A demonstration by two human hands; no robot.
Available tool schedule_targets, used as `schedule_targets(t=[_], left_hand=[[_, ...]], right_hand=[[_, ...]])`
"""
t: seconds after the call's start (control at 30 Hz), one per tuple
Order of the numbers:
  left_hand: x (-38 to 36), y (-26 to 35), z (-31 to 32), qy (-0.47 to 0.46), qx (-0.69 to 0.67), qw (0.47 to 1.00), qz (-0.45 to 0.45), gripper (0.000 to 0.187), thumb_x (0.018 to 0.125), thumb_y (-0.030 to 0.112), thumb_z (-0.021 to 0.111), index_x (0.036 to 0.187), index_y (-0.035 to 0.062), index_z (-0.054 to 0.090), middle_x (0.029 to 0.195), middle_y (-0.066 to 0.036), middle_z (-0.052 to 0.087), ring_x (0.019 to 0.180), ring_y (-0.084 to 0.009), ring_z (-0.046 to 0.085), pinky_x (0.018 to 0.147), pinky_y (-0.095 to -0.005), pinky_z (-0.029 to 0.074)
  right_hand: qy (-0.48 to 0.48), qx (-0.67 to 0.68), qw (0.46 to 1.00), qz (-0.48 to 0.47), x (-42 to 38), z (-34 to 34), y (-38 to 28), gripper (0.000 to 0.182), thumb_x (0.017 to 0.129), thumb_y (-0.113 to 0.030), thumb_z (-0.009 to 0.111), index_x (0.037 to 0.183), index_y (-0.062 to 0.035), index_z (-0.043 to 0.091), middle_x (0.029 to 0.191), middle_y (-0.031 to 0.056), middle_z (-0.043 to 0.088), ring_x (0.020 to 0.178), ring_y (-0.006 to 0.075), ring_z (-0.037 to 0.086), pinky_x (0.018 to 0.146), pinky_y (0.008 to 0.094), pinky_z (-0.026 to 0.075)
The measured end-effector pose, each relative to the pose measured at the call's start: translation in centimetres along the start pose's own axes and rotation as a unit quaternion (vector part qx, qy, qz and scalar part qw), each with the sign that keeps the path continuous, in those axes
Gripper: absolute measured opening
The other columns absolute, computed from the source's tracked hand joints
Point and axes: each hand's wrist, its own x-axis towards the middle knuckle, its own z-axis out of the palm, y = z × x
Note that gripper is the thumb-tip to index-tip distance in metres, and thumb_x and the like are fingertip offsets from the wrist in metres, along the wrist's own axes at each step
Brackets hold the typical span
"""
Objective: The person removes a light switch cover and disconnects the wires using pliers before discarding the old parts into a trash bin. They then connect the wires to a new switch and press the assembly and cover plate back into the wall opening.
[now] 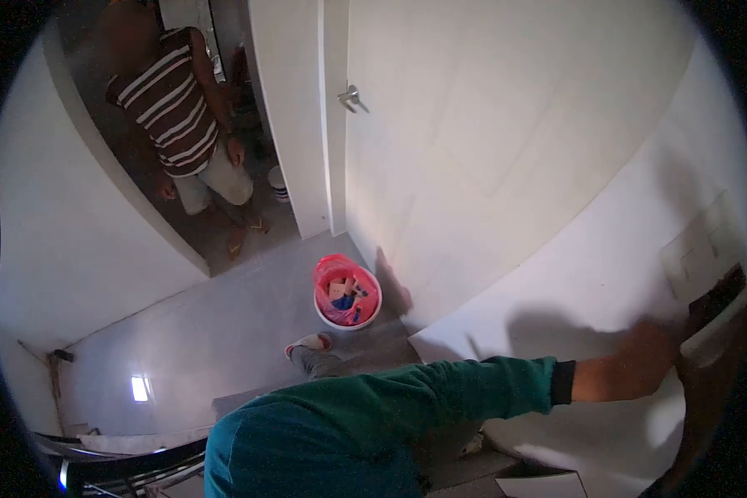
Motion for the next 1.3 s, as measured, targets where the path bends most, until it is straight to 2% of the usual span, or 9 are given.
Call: schedule_targets(t=[0.07, 0.2, 0.4, 0.63, 0.8, 0.93, 1.0, 1.2, 1.3], left_hand=[[0.0, -0.2, -0.1, -0.007, -0.049, 0.999, 0.016, 0.015, 0.065, 0.005, 0.06, 0.078, -0.0012, 0.064, 0.086, -0.023, 0.062, 0.082, -0.0378, 0.058, 0.076, -0.0454, 0.043], [0.4, -1.4, 0.0, 0.071, -0.126, 0.989, 0.036, 0.058, 0.067, 0.002, 0.058, 0.123, -0.0101, 0.048, 0.082, -0.023, 0.062, 0.08, -0.0399, 0.058, 0.074, -0.0464, 0.043], [1.9, -1.3, -4.3, -0.023, -0.041, 0.999, -0.008, 0.076, 0.068, 0.001, 0.06, 0.136, -0.0122, 0.029, 0.079, -0.023, 0.062, 0.077, -0.0387, 0.06, 0.069, -0.0449, 0.045], [2.5, 0.0, -5.5, -0.115, -0.034, 0.991, -0.054, 0.039, 0.073, 0.003, 0.059, 0.11, -0.0083, 0.057, 0.082, -0.021, 0.064, 0.078, -0.0343, 0.061, 0.073, -0.042, 0.044], [2.6, 0.3, -4.3, 0.004, 0.088, 0.996, 0.011, 0.017, 0.077, 0.009, 0.057, 0.088, -0.0005, 0.066, 0.079, -0.017, 0.064, 0.073, -0.0306, 0.06, 0.07, -0.0405, 0.043], [3.5, 2.1, -8.2, -0.125, 0.15, 0.98, 0.027, 0.01, 0.069, 0.015, 0.06, 0.067, 0.0091, 0.067, 0.069, -0.013, 0.062, 0.066, -0.0242, 0.06, 0.057, -0.0377, 0.04], [3.4, 1.7, -9.5, -0.099, 0.126, 0.985, 0.062, 0.009, 0.069, 0.015, 0.059, 0.063, 0.0104, 0.065, 0.066, -0.011, 0.062, 0.061, -0.0228, 0.06, 0.051, -0.0383, 0.038], [3.4, 3.6, -12.0, -0.007, 0.088, 0.996, -0.019, 0.013, 0.075, 0.011, 0.06, 0.066, 0.0027, 0.061, 0.063, -0.017, 0.059, 0.058, -0.035, 0.06, 0.053, -0.0443, 0.048], [3.5, 3.7, -11.9, -0.136, 0.102, 0.983, -0.073, 0.012, 0.076, 0.011, 0.059, 0.08, -0.0007, 0.061, 0.07, -0.02, 0.061, 0.063, -0.0354, 0.062, 0.055, -0.0453, 0.049]], right_hand=[[-0.002, 0.049, 0.999, -0.015, 0.0, 0.1, 0.6, 0.11, 0.051, -0.036, 0.093, 0.133, 0.0012, 0.029, 0.11, 0.0226, 0.04, 0.099, 0.0439, 0.053, 0.08, 0.0497, 0.052], [0.055, 0.095, 0.993, -0.051, 0.8, 1.2, 0.9, 0.117, 0.047, -0.034, 0.094, 0.135, 0.0004, 0.025, 0.108, 0.023, 0.039, 0.098, 0.0434, 0.051, 0.08, 0.051, 0.05], [0.054, 0.108, 0.989, -0.085, 3.2, 1.7, 0.8, 0.119, 0.05, -0.036, 0.093, 0.138, -0.0005, 0.022, 0.107, 0.0224, 0.039, 0.098, 0.0421, 0.048, 0.082, 0.0509, 0.046], [0.068, 0.053, 0.992, -0.096, 3.7, 0.8, 0.4, 0.11, 0.055, -0.04, 0.09, 0.133, 0.0059, 0.026, 0.104, 0.0204, 0.041, 0.097, 0.0375, 0.051, 0.082, 0.0472, 0.049], [-0.017, 0.051, 0.999, -0.008, 3.6, -1.3, -0.4, 0.109, 0.059, -0.044, 0.087, 0.132, 0.0092, 0.026, 0.109, 0.0212, 0.042, 0.103, 0.0386, 0.051, 0.088, 0.0479, 0.049], [-0.176, 0.22, 0.952, 0.119, 4.9, -3.0, 1.3, 0.131, 0.056, -0.058, 0.084, 0.143, 0.0088, 0.012, 0.148, 0.0336, 0.015, 0.128, 0.043, 0.04, 0.108, 0.0518, 0.033], [0.065, -0.07, 0.983, -0.154, 3.2, 3.6, 6.8, 0.107, 0.063, -0.032, 0.087, 0.144, -0.0037, 0.023, 0.142, 0.0214, 0.035, 0.133, 0.0365, 0.036, 0.109, 0.051, 0.032], [0.094, 0.119, 0.986, -0.066, 3.5, 0.6, 2.8, 0.119, 0.044, -0.032, 0.093, 0.14, -0.0047, 0.028, 0.119, 0.0183, 0.046, 0.105, 0.0343, 0.051, 0.084, 0.0463, 0.052], [0.1, 0.134, 0.985, -0.045, 3.1, 0.7, 2.4, 0.115, 0.043, -0.03, 0.093, 0.137, -0.0046, 0.031, 0.112, 0.0165, 0.046, 0.098, 0.033, 0.056, 0.08, 0.0447, 0.054]])
